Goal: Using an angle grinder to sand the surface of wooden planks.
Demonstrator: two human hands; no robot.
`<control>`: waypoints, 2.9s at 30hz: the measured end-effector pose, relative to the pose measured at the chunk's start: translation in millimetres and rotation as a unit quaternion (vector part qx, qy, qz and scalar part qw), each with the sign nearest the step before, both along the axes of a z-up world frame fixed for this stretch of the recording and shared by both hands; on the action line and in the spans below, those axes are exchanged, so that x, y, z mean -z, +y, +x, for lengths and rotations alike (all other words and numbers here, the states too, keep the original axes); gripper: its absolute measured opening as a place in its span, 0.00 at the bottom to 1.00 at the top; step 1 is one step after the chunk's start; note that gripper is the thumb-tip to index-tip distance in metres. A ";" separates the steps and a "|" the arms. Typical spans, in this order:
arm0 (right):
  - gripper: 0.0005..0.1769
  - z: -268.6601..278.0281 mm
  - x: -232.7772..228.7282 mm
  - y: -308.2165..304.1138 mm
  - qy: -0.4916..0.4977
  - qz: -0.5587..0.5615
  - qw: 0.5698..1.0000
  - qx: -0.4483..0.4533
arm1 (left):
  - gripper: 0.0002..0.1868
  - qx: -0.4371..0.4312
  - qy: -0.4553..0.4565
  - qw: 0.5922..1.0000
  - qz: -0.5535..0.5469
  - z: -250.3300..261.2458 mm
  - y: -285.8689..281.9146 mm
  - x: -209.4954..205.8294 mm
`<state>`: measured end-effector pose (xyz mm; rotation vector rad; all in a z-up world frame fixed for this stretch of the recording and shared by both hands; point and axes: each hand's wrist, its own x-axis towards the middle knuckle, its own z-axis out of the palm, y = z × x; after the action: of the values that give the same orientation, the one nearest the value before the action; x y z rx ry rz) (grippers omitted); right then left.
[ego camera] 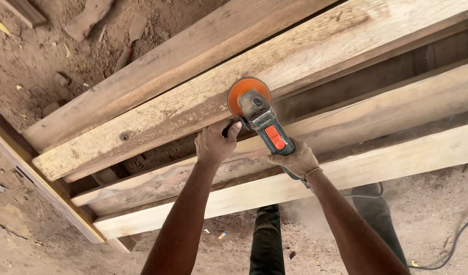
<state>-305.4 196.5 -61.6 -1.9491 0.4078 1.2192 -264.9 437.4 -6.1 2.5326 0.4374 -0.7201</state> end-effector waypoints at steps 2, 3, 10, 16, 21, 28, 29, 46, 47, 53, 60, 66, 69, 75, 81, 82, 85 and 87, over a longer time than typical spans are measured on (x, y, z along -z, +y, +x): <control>0.35 -5.1 -3.6 16.3 0.009 0.006 1.000 -0.002 | 0.23 -0.011 0.019 1.000 0.001 -8.9 14.3 -3.4; 0.34 -7.4 -5.3 24.1 0.016 0.012 1.000 0.001 | 0.23 -0.017 0.036 0.999 0.003 -13.1 21.1 -4.9; 0.36 -31.7 2.0 76.4 0.010 0.017 0.999 -0.029 | 0.20 -0.052 -0.016 0.998 -0.024 -57.5 79.2 9.9; 0.37 -46.2 4.0 123.8 -0.017 0.017 0.996 -0.080 | 0.18 -0.102 0.094 0.990 -0.003 -97.4 131.8 14.2; 0.42 -14.5 -18.5 159.1 -0.038 0.048 0.978 -0.200 | 0.21 -0.184 -0.108 0.975 -0.058 -170.5 179.2 54.3; 0.40 66.6 -43.9 69.0 -0.114 0.006 0.955 -0.272 | 0.19 -0.301 -0.166 0.928 -0.148 -103.8 62.7 63.5; 0.38 78.3 -49.8 45.2 -0.130 -0.022 0.959 -0.250 | 0.18 -0.298 -0.150 0.932 -0.138 -83.6 36.4 55.7; 0.33 106.5 -30.3 -135.0 -0.127 -0.135 0.971 -0.150 | 0.22 -0.153 0.020 0.968 -0.200 21.9 -115.5 38.5; 0.35 105.2 -31.2 -107.5 -0.139 -0.102 0.971 -0.164 | 0.23 -0.204 -0.030 0.961 -0.182 7.0 -94.5 41.0; 0.47 109.0 -61.3 90.2 -0.074 -0.003 0.955 -0.289 | 0.31 -0.322 -0.174 0.923 -0.116 -90.3 60.1 88.5; 0.42 120.4 -86.2 144.2 -0.119 0.021 0.925 -0.360 | 0.31 -0.364 -0.227 0.893 -0.133 -98.9 108.0 90.5; 0.39 148.7 -89.9 60.9 -0.179 -0.009 0.936 -0.302 | 0.25 -0.357 -0.088 0.925 -0.100 -19.5 30.2 36.3; 0.36 165.9 -100.4 19.6 -0.188 -0.026 0.937 -0.293 | 0.25 -0.334 -0.155 0.922 -0.121 1.6 -12.5 37.9; 0.43 194.1 -98.7 -68.5 -0.200 -0.059 0.940 -0.269 | 0.25 -0.327 -0.039 0.929 -0.171 54.7 -87.7 13.8; 0.45 215.5 -98.3 -156.0 -0.199 -0.072 0.950 -0.228 | 0.23 -0.303 -0.053 0.931 -0.197 87.3 -169.5 14.9; 0.45 219.2 -98.6 -170.0 -0.198 -0.074 0.952 -0.223 | 0.23 -0.299 -0.051 0.932 -0.198 93.9 -183.5 15.8; 0.44 229.5 -97.7 -214.3 -0.170 -0.110 0.956 -0.213 | 0.23 -0.275 -0.030 0.940 -0.198 112.9 -225.1 18.1; 0.44 235.7 -95.5 -246.2 -0.195 -0.071 0.960 -0.186 | 0.23 -0.253 -0.017 0.946 -0.201 127.5 -251.1 17.9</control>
<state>-69.7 -49.7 34.0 -2.4023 -0.0829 1.0089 -137.3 186.3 -24.0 1.9316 0.8006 -0.5020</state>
